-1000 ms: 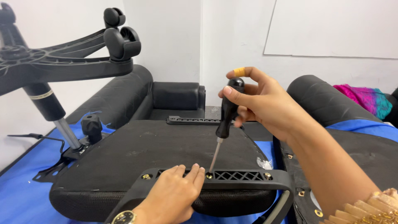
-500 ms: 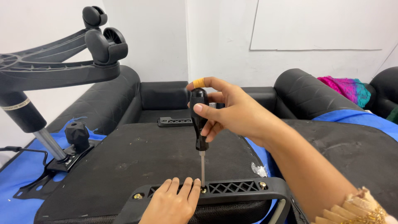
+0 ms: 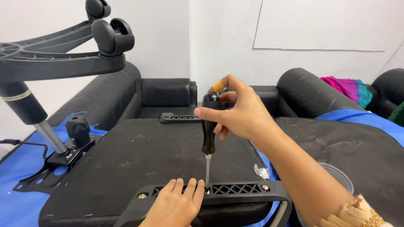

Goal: The person uses a screwdriver to remove screws from a black plastic frame attached to an office chair seat. They unscrew multiple fasteners, detach the frame, and set it aside on the chair.

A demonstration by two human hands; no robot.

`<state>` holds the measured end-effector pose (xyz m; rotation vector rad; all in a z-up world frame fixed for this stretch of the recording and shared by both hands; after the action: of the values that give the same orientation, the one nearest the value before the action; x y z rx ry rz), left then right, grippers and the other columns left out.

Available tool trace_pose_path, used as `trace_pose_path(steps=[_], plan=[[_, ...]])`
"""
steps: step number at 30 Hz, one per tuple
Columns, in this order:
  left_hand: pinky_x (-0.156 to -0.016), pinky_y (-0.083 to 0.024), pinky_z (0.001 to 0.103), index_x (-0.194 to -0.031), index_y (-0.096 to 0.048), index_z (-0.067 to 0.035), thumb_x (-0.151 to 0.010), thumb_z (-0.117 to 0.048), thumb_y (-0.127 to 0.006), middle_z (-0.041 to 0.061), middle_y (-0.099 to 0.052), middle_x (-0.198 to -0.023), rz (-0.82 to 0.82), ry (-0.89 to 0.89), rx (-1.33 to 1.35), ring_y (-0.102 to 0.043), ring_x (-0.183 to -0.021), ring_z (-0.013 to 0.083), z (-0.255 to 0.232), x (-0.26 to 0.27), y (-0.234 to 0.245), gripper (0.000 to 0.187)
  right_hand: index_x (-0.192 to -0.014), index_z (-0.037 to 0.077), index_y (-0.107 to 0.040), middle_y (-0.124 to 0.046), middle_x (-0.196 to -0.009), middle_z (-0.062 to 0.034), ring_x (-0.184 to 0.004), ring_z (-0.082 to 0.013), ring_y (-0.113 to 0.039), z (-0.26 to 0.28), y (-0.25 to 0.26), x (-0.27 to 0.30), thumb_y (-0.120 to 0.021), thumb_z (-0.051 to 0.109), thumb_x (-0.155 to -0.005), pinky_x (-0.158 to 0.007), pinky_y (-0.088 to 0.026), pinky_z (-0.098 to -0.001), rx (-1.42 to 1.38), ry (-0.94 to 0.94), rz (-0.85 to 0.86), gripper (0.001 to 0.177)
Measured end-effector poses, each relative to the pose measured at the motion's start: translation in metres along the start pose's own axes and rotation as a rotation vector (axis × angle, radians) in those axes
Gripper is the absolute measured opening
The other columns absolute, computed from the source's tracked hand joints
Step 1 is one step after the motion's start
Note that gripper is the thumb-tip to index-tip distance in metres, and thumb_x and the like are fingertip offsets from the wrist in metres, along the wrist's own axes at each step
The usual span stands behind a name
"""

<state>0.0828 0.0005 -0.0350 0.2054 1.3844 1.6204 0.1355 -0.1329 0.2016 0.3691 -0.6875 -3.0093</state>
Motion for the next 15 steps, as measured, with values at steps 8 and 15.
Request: trace_pose_path(steps=[8, 15], plan=[[-0.093, -0.052, 0.05, -0.125, -0.06, 0.01, -0.05, -0.009, -0.077, 0.029, -0.066, -0.122, 0.157, 0.044, 0.105, -0.068, -0.103, 0.046, 0.003, -0.023, 0.057, 0.08, -0.135, 0.015, -0.064, -0.074, -0.097, -0.009, -0.067, -0.0146, -0.068, -0.005, 0.004, 0.008, -0.073, 0.016, -0.084, -0.061, -0.062, -0.0298, -0.085, 0.086, 0.157, 0.052], [-0.073, -0.051, 0.04, -0.125, -0.061, 0.01, -0.051, -0.01, -0.073, 0.019, -0.067, -0.099, 0.184, 0.11, 0.121, -0.064, -0.08, 0.0343, 0.006, -0.033, 0.077, 0.077, -0.132, 0.008, -0.062, -0.066, -0.101, -0.0032, -0.095, -0.0152, -0.067, -0.043, 0.053, 0.01, -0.068, 0.018, -0.094, -0.083, -0.056, -0.0355, -0.68, 0.17, -0.139, 0.04]])
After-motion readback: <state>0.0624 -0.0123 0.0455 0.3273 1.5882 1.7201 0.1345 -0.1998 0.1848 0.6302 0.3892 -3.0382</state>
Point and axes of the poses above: each hand's wrist, its own x-axis away from the middle knuckle, its own y-axis out of the back of the hand, z = x × y, the point moved 6 cm from there along -x, towards the middle knuckle
